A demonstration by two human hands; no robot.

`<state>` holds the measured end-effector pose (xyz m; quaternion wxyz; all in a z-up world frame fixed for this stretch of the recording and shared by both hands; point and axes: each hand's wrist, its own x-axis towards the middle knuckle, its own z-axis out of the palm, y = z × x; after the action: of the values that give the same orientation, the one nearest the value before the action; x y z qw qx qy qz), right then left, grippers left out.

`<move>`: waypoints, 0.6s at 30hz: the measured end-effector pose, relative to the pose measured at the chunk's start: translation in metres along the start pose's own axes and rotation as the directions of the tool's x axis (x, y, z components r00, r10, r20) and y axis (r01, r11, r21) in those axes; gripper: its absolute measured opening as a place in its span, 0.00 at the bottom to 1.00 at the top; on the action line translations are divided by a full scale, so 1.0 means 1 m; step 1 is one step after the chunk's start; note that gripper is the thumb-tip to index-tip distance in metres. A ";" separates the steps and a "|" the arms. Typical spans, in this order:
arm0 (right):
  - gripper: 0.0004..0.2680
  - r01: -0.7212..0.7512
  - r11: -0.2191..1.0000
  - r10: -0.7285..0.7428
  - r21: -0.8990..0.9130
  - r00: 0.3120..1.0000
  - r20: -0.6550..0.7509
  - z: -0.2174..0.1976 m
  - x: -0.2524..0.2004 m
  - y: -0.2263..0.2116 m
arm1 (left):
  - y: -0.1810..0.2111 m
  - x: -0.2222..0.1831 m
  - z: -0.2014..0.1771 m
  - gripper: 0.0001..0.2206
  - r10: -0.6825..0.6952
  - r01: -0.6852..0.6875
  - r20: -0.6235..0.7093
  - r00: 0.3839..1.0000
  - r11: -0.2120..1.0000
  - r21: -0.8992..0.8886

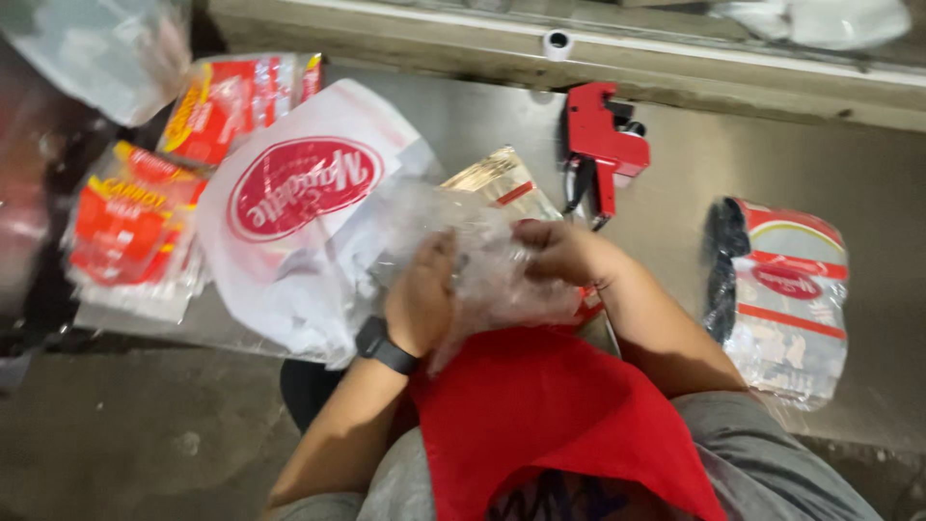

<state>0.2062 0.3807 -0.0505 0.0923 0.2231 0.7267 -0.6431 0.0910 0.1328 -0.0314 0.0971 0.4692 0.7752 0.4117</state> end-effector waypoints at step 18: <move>0.25 0.378 0.861 -0.484 0.339 0.813 0.323 0.097 -0.007 -0.010 | 0.035 -0.046 -0.012 0.16 0.294 -0.281 0.216 0.931 0.956 -0.090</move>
<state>0.1926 0.2843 -0.0534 0.0586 -0.0743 0.6338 -0.7677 0.1323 0.0969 -0.0094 0.1375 0.6185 0.6698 0.3872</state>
